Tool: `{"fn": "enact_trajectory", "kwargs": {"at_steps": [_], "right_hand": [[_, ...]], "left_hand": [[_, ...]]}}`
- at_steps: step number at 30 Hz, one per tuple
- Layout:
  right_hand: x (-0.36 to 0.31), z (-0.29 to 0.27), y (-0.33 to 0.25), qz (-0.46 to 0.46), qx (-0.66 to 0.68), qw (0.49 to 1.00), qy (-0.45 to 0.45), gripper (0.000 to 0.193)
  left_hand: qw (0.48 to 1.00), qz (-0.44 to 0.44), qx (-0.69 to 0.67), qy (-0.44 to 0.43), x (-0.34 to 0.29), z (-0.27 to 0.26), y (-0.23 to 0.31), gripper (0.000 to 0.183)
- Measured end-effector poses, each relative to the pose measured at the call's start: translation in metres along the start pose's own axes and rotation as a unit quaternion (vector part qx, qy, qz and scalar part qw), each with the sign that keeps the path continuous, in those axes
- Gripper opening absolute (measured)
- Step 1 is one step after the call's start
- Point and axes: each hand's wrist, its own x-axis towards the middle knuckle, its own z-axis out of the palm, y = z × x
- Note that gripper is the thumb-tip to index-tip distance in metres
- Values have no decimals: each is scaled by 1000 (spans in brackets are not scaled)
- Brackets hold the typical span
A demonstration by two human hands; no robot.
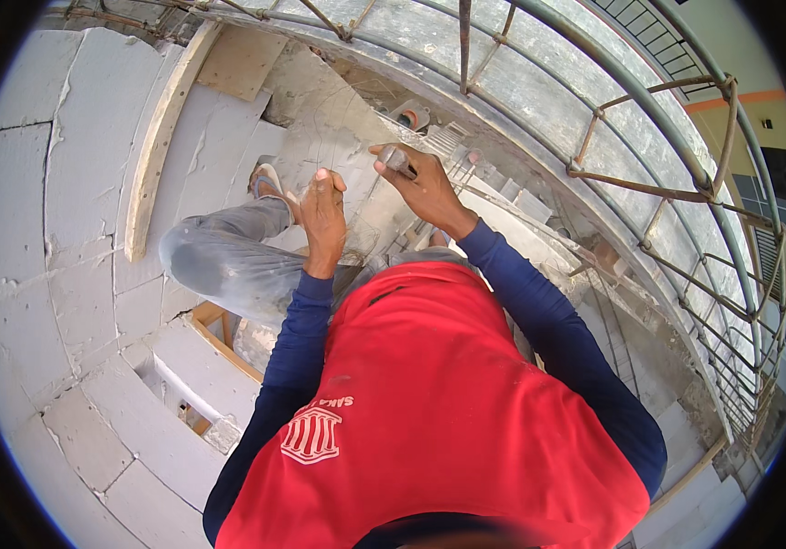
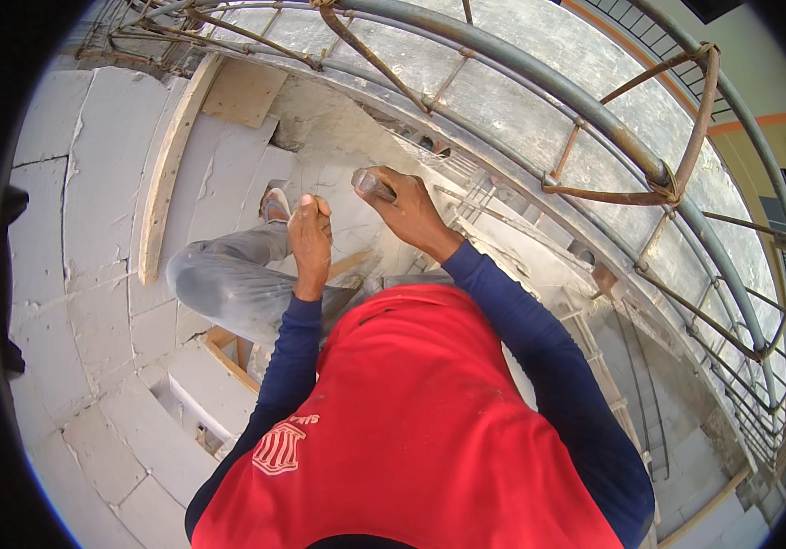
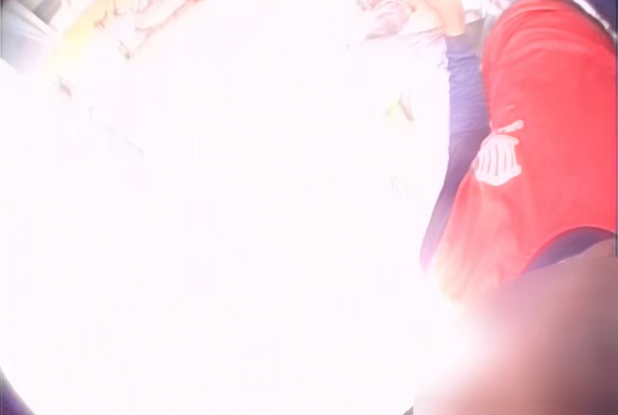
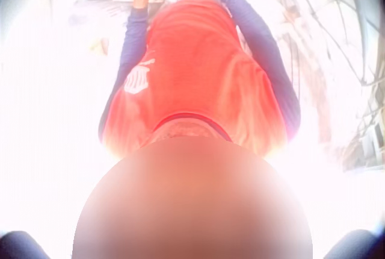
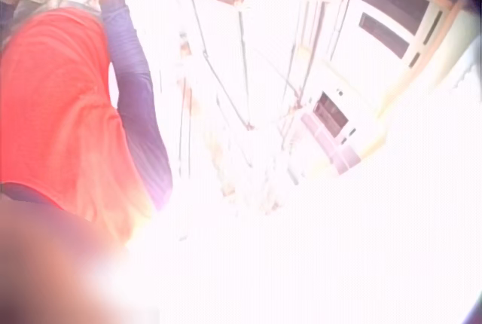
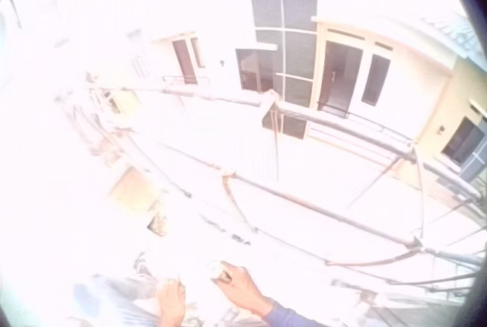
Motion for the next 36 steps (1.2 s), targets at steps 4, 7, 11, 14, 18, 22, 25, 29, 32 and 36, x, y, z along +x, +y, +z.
{"fn": "enact_trajectory", "kwargs": {"at_steps": [4,7,11,14,18,22,25,29,32,36], "right_hand": [[16,29,3,25,82,996,13,36],[19,38,7,58,122,991,25,34],[16,36,11,77,157,983,54,29],[15,32,11,132,236,960,77,28],[13,30,6,99,200,970,99,26],[10,35,-1,82,192,972,110,27],[10,42,-7,54,169,978,108,28],[10,50,-14,36,137,987,81,30],[12,53,-19,56,96,992,56,30],[19,56,-22,13,83,995,49,29]], "left_hand": [[996,-11,79,-49,-14,2,-8,52],[995,-51,65,-59,-22,0,-13,54],[990,-96,68,-78,-28,-2,-17,56],[985,-127,63,-98,-33,-2,-21,57],[977,-172,53,-115,-38,-5,-28,58],[968,-192,69,-149,-36,-11,-35,58],[957,-188,114,-191,-31,-16,-40,57],[925,-247,87,-274,-24,-24,-43,54],[949,-211,40,-229,-26,-20,-35,47],[974,162,147,62,-26,-8,-5,39]]}}
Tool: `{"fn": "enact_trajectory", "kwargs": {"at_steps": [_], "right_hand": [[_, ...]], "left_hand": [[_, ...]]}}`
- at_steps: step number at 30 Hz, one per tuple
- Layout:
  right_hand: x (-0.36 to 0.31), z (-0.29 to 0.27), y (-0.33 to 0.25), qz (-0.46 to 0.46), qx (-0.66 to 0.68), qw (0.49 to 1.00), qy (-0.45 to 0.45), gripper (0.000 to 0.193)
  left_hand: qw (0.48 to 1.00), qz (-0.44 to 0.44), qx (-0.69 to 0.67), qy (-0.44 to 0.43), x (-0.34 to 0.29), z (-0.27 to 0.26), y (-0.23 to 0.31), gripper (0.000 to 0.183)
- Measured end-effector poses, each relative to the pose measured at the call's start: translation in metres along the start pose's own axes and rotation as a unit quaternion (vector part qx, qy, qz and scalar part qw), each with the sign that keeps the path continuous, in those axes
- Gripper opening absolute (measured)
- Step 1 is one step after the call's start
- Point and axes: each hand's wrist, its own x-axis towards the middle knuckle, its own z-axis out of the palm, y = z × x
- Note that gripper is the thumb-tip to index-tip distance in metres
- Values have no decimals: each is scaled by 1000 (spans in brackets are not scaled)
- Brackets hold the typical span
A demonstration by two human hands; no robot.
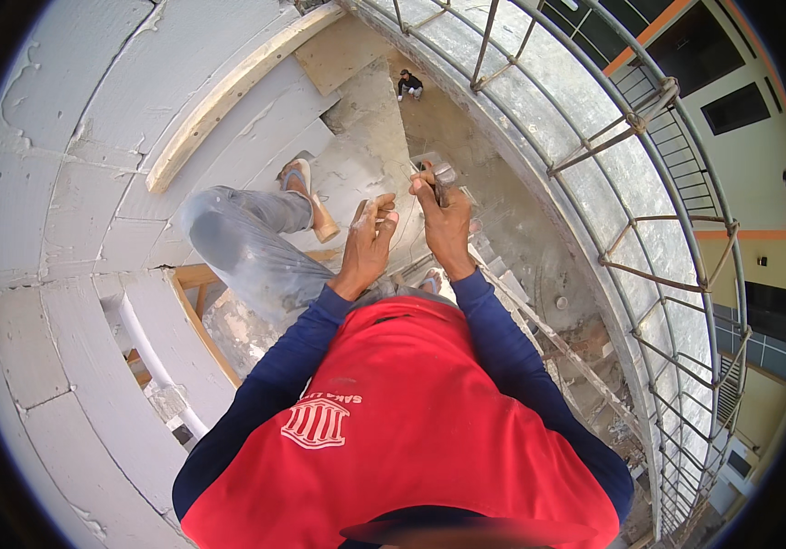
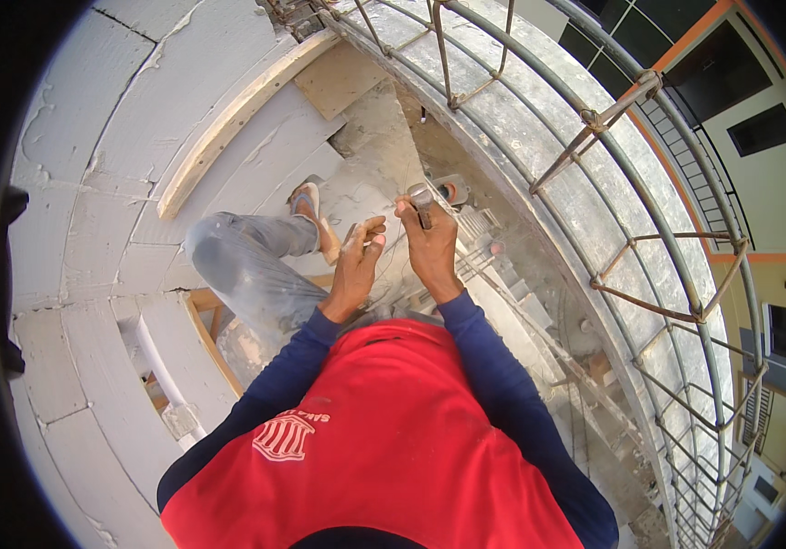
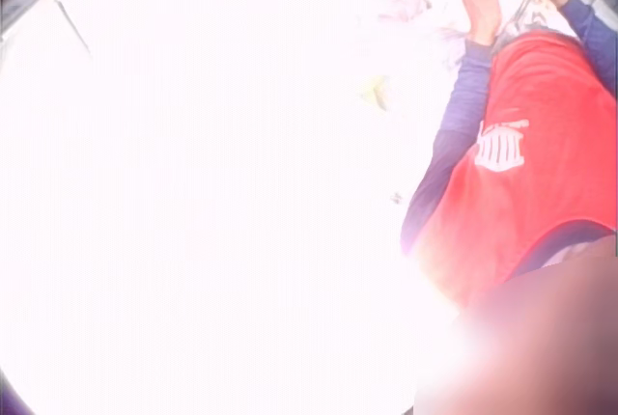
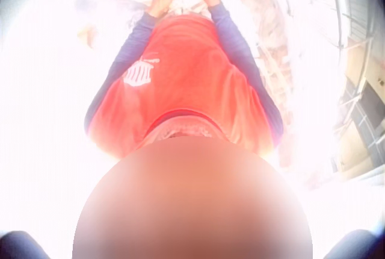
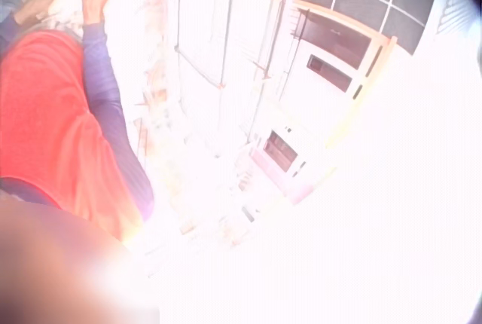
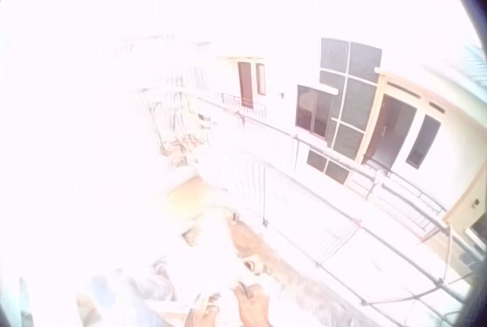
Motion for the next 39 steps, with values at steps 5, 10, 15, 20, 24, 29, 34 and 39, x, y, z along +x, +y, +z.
{"fn": "enact_trajectory", "kwargs": {"at_steps": [5,10,15,20,24,29,34,39], "right_hand": [[5,5,1,30,-104,994,-12,31],[5,11,0,-2,-122,992,-20,33],[2,7,-2,-35,-158,985,-64,26],[-3,1,-3,-119,-184,968,-120,16],[-1,5,-13,-145,-187,965,-115,14],[4,8,-36,-4,-219,957,-190,13],[6,12,-39,15,-135,959,-250,20],[8,10,-31,57,-108,955,-269,30]], "left_hand": [[993,51,-73,81,33,-14,40,41],[987,14,-133,92,49,-21,58,46],[981,-9,-175,84,59,-41,48,44],[979,-67,-191,-29,60,-65,31,43],[970,-126,-208,7,59,-57,26,45],[977,-111,-179,-37,57,-50,24,48],[966,-110,-216,-89,55,-48,19,47],[958,-126,-253,-54,52,-48,22,48]]}}
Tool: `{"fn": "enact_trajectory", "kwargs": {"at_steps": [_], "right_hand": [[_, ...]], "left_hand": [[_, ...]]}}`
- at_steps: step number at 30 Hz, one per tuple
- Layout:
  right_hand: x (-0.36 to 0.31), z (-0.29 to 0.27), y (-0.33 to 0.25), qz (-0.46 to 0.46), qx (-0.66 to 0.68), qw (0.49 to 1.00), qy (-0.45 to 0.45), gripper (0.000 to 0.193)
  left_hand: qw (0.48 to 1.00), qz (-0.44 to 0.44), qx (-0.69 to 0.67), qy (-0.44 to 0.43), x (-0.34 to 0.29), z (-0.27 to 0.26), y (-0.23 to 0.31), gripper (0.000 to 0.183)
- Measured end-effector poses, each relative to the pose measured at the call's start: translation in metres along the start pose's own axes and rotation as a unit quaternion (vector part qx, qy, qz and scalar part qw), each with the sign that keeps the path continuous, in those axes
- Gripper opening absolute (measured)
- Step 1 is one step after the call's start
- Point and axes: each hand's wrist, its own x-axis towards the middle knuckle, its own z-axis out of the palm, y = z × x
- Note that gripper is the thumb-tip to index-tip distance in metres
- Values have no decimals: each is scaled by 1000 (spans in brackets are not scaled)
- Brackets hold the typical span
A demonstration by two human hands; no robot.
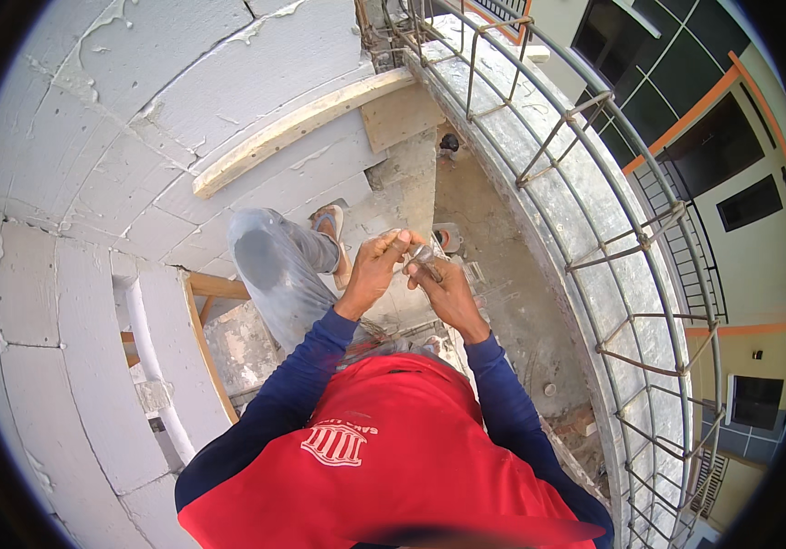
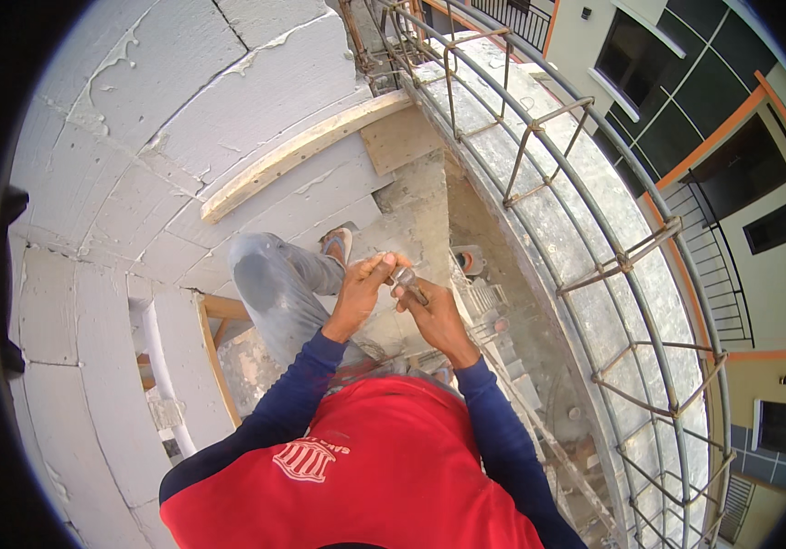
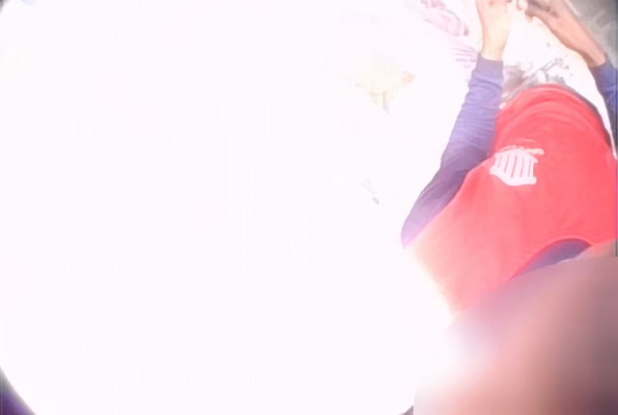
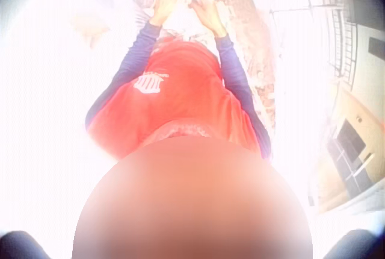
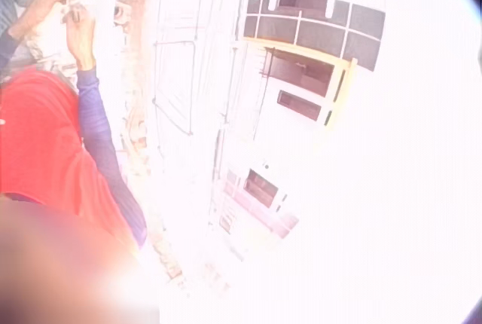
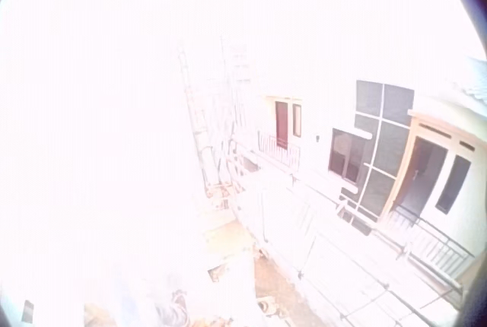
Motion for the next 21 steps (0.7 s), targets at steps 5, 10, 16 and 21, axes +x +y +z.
{"fn": "enact_trajectory", "kwargs": {"at_steps": [5,10,16,21], "right_hand": [[-22,-4,3,32,-63,991,-111,23],[-45,-5,12,-6,-8,993,-117,19],[-47,-1,8,-3,-20,982,-187,28],[-53,8,5,-23,32,965,-261,38]], "left_hand": [[952,-30,-287,101,13,-23,15,36],[903,77,-413,93,29,-74,37,31],[947,134,-231,176,18,-65,77,30],[946,159,-173,225,10,-64,112,29]]}}
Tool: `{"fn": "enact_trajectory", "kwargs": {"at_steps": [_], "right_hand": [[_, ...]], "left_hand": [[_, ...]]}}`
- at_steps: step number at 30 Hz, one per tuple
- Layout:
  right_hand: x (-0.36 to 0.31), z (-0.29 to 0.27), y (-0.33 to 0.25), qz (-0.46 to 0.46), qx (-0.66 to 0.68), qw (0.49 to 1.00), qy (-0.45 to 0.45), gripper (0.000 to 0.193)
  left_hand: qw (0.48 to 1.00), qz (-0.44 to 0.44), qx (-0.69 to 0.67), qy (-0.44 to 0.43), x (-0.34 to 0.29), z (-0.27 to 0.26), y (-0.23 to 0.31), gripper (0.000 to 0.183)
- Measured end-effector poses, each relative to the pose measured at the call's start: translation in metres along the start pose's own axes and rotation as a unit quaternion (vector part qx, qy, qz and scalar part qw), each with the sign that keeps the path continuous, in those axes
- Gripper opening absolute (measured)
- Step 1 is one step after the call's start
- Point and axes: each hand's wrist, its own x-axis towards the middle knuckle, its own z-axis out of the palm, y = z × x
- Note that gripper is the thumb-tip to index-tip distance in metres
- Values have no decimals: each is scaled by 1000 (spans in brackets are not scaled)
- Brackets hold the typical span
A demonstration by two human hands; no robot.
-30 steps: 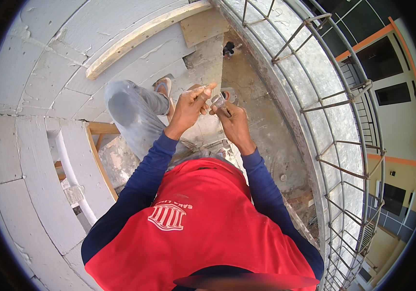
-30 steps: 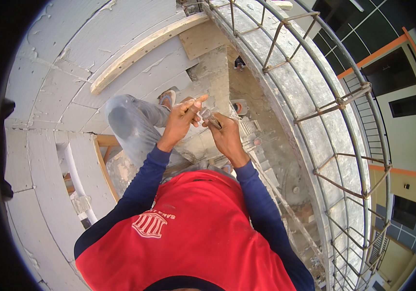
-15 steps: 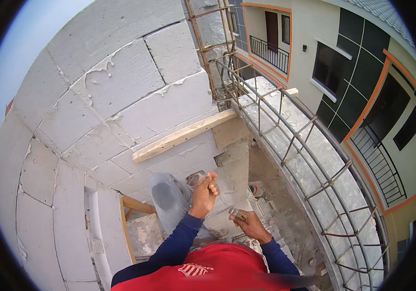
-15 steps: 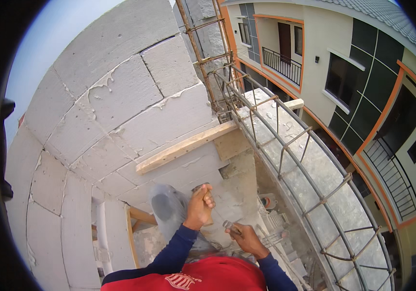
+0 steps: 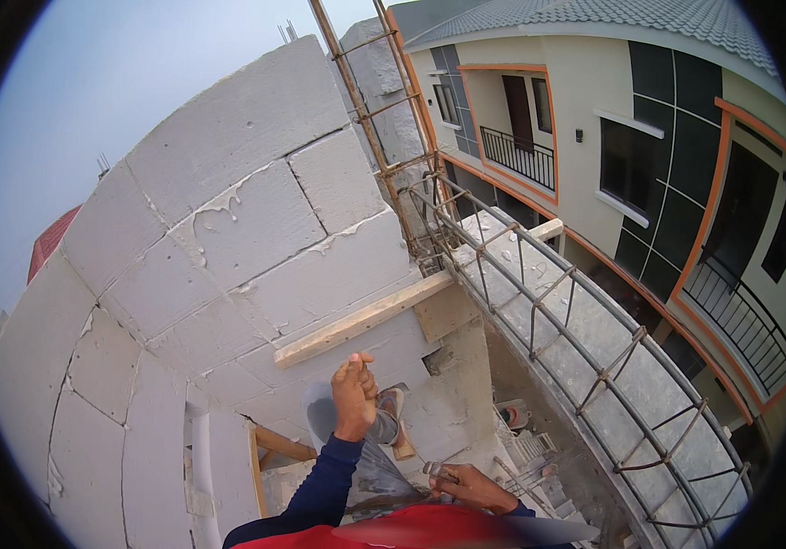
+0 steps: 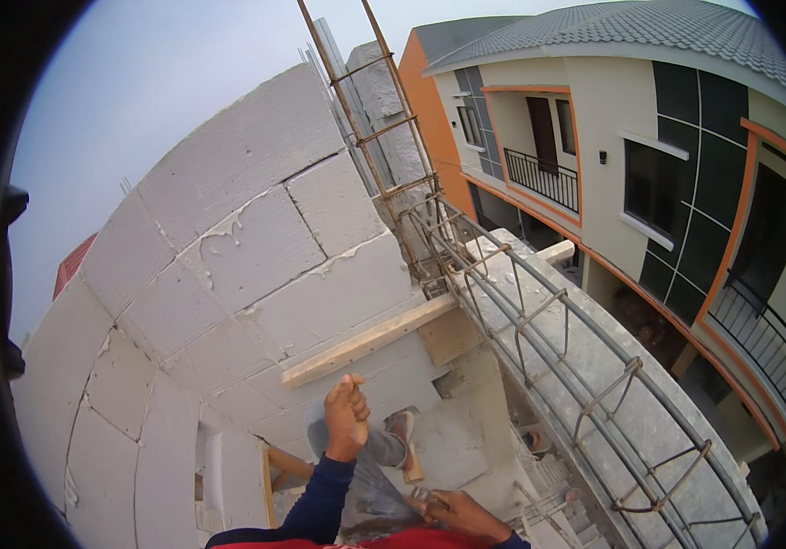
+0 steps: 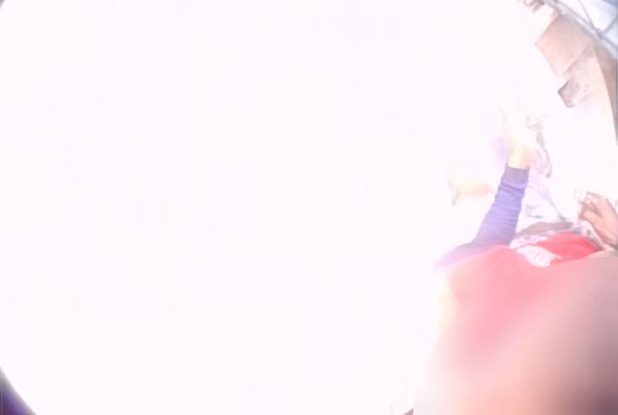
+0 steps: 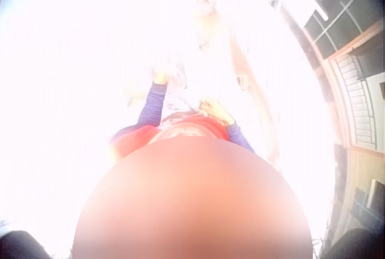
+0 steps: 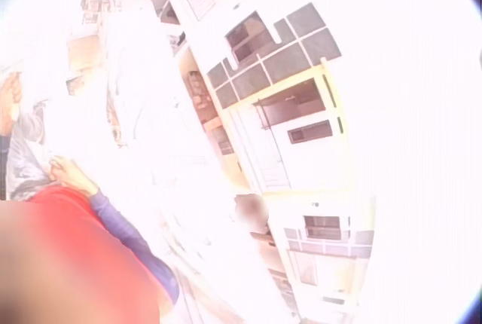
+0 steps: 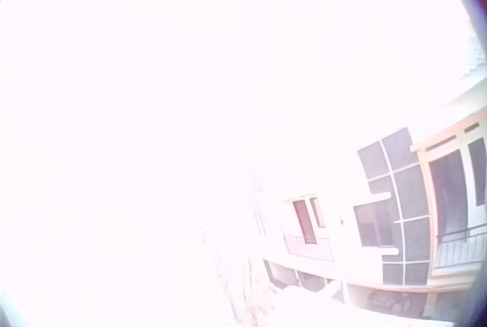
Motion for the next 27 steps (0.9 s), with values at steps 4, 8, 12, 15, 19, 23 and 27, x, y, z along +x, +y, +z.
{"fn": "enact_trajectory", "kwargs": {"at_steps": [4,8,12,15,19,23,27], "right_hand": [[-10,9,10,76,28,997,-6,32],[-11,9,25,7,14,1000,26,33],[-15,1,30,-17,-123,992,12,33],[-25,-3,23,66,5,998,-2,35],[-34,-3,4,39,-77,993,78,25],[-38,-2,-9,-39,-178,978,97,19],[-42,-11,-10,-118,-243,955,121,19]], "left_hand": [[995,88,-23,51,18,-21,27,29],[996,73,-15,58,26,-39,37,28],[997,60,-25,45,29,-49,46,29],[997,53,-1,48,29,-56,52,29],[995,66,29,68,28,-65,59,29],[989,91,79,88,34,-75,64,30],[986,108,91,91,41,-91,78,31]]}}
